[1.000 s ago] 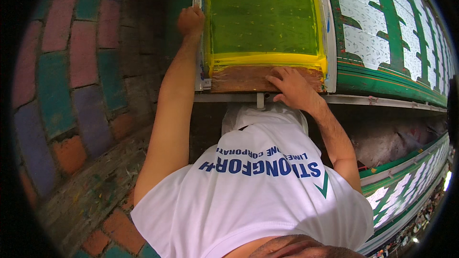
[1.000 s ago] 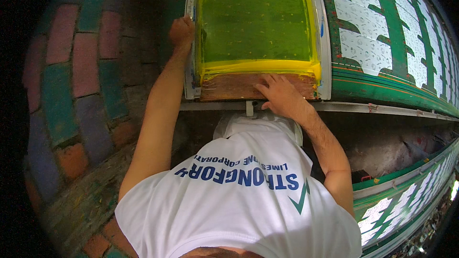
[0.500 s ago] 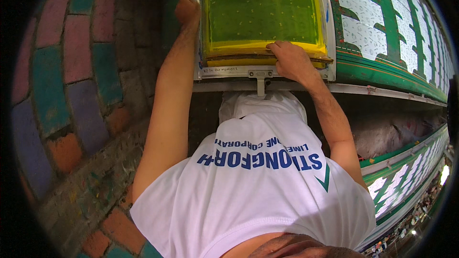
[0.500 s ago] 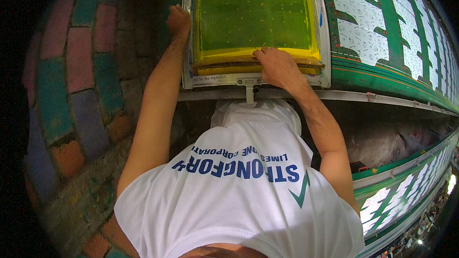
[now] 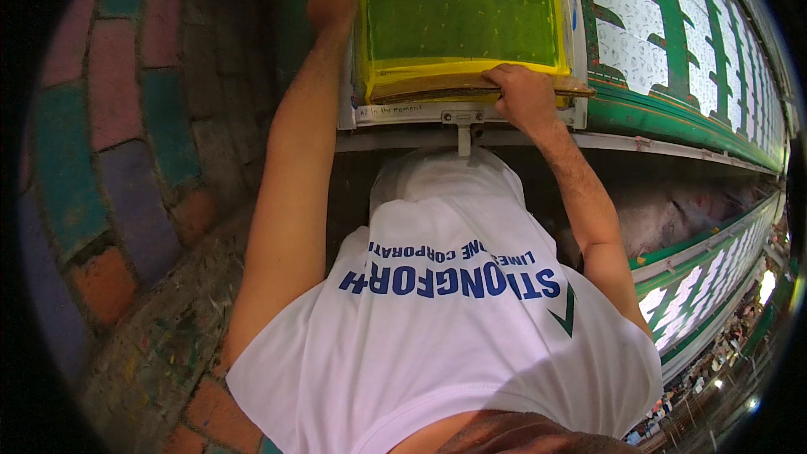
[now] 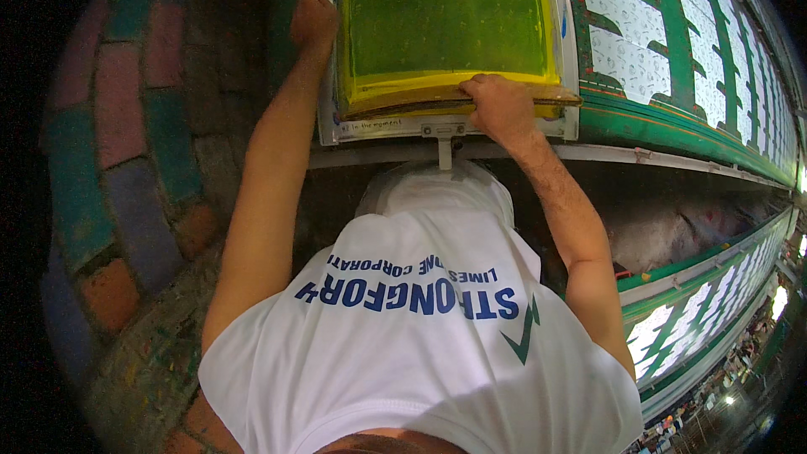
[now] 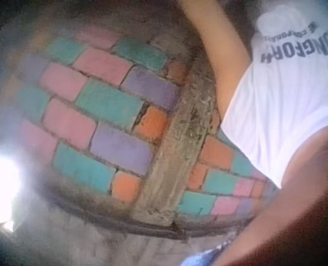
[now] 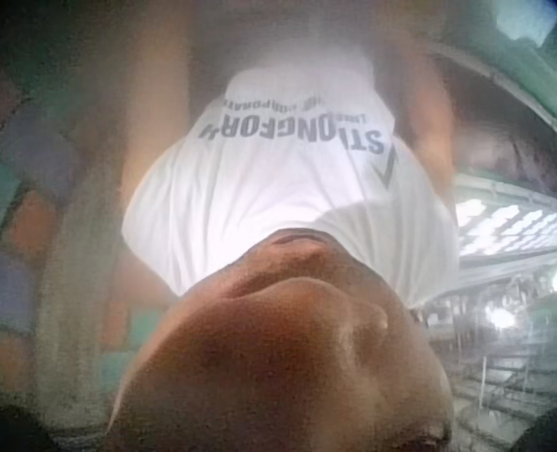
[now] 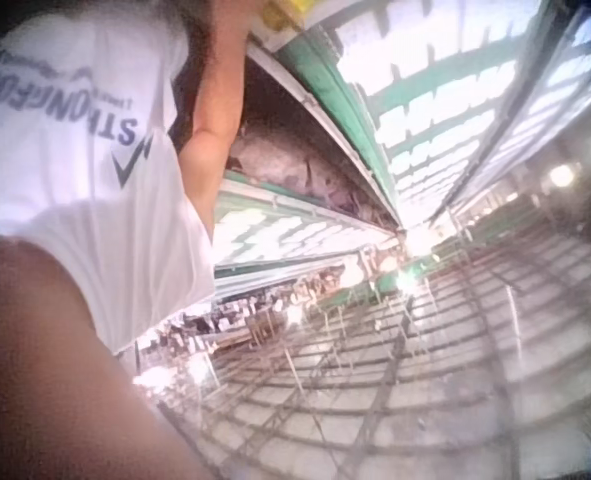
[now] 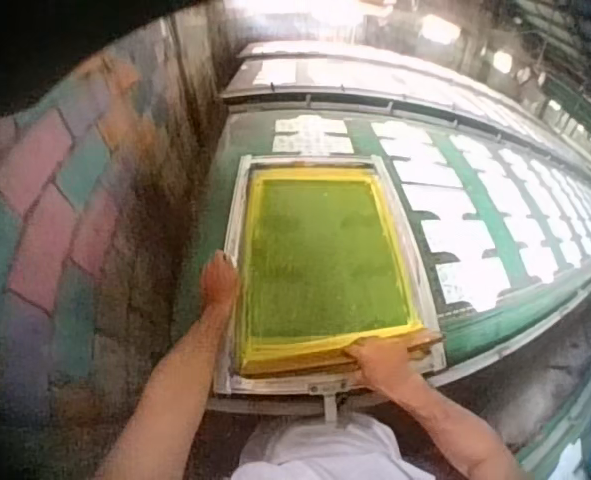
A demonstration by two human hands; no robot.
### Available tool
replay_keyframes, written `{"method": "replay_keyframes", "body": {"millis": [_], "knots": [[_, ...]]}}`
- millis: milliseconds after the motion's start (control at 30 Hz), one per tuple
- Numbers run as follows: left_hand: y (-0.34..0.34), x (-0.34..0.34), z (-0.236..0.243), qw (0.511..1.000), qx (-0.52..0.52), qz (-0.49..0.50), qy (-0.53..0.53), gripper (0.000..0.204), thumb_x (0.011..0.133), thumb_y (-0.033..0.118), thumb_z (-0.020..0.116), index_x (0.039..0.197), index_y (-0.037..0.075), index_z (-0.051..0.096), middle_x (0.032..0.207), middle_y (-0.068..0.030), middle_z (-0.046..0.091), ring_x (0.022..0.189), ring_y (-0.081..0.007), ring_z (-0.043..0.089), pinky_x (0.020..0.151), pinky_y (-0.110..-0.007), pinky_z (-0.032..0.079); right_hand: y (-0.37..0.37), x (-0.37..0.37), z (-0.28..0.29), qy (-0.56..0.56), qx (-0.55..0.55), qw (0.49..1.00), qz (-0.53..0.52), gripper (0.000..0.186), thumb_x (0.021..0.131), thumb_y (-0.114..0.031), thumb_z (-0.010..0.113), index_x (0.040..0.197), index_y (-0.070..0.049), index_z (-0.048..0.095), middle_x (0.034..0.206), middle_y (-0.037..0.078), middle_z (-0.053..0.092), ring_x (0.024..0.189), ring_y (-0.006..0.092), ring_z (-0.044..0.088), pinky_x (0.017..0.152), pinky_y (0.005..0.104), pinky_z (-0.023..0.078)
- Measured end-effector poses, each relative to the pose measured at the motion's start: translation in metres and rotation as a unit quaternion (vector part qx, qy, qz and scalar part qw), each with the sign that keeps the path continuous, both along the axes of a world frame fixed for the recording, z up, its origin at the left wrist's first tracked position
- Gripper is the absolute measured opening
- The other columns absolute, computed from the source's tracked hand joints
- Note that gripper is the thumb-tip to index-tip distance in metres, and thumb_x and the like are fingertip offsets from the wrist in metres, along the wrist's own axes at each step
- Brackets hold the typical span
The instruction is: The person repeatedly pulls a squeegee across a yellow screen-printing frame to spread green ink over a mesh surface. The person holds the frame steady with one hand while using the other to draw the squeegee from top to bottom in a consistent motion.
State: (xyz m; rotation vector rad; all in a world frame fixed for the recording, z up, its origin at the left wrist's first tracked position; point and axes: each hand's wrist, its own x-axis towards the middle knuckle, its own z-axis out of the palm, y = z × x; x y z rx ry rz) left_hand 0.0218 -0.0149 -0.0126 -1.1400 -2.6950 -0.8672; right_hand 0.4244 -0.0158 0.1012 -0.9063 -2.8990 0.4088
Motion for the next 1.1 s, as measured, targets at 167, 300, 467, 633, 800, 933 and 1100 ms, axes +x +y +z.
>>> {"method": "replay_keyframes", "body": {"millis": [167,300,467,633,800,933,1100], "knots": [[0.005,-0.006,-0.009,0.998,0.023,-0.027,0.047,0.023,0.102,0.024,0.056,0.115,0.009,0.067,0.112,-0.015,0.07,0.102,-0.0404,0.068,0.084,-0.057,0.056,0.008,-0.002,-0.004,-0.024,0.023,0.999,0.014,0.034,0.076,-0.006,0.075,0.109,-0.011,0.077,0.1,0.009,0.075,0.097,0.0319,0.073,0.081,0.0462,0.06],[0.007,-0.009,-0.012,0.998,0.034,-0.032,0.042,0.026,0.101,0.023,0.057,0.121,0.008,0.067,0.116,-0.0167,0.068,0.11,-0.0399,0.066,0.088,-0.055,0.055,0.001,0.0,-0.013,-0.011,0.039,0.999,0.016,0.041,0.074,-0.006,0.081,0.114,-0.01,0.075,0.104,0.008,0.074,0.099,0.0315,0.073,0.081,0.0459,0.06],[0.007,-0.012,0.0,0.999,-0.016,-0.029,0.007,0.033,0.102,0.02,0.056,0.132,0.008,0.064,0.123,-0.0187,0.065,0.117,-0.0392,0.062,0.097,-0.053,0.053,0.01,-0.022,-0.033,0.03,0.1,0.994,-0.036,0.032,0.076,-0.005,0.079,0.107,-0.01,0.075,0.101,0.01,0.072,0.097,0.0323,0.072,0.081,0.0464,0.06],[0.007,-0.006,0.014,0.998,-0.051,-0.026,-0.026,0.035,0.101,0.014,0.057,0.135,0.008,0.062,0.126,-0.0174,0.064,0.12,-0.0391,0.06,0.1,-0.054,0.051,0.097,-0.085,-0.042,-0.002,0.103,0.991,-0.087,0.015,0.079,-0.008,0.076,0.094,-0.01,0.075,0.095,0.014,0.072,0.091,0.0352,0.073,0.077,0.0499,0.06],[0.009,0.002,0.019,0.998,-0.058,-0.017,-0.014,0.032,0.102,0.013,0.056,0.133,0.007,0.061,0.125,-0.0179,0.063,0.121,-0.04,0.059,0.1,-0.054,0.051,0.219,-0.157,-0.04,0.005,0.106,0.991,-0.08,0.012,0.081,-0.012,0.075,0.093,-0.007,0.077,0.092,0.018,0.075,0.09,0.0397,0.075,0.075,0.0529,0.061],[0.013,0.003,0.019,0.998,-0.061,-0.019,0.012,0.029,0.104,0.014,0.056,0.131,0.007,0.062,0.119,-0.0183,0.063,0.116,-0.0412,0.061,0.094,-0.054,0.053,0.319,-0.21,-0.045,-0.031,0.122,0.989,-0.078,0.021,0.08,-0.017,0.081,0.1,-0.011,0.08,0.095,0.017,0.077,0.09,0.0394,0.076,0.075,0.0524,0.062],[0.012,0.002,0.019,0.996,-0.075,-0.016,0.04,0.031,0.104,0.014,0.056,0.134,0.008,0.063,0.112,-0.0174,0.064,0.108,-0.0402,0.062,0.088,-0.054,0.053,0.406,-0.267,-0.041,-0.001,0.14,0.988,-0.056,0.018,0.083,-0.017,0.076,0.097,-0.008,0.081,0.098,0.02,0.078,0.092,0.0411,0.077,0.079,0.0541,0.062]]}}
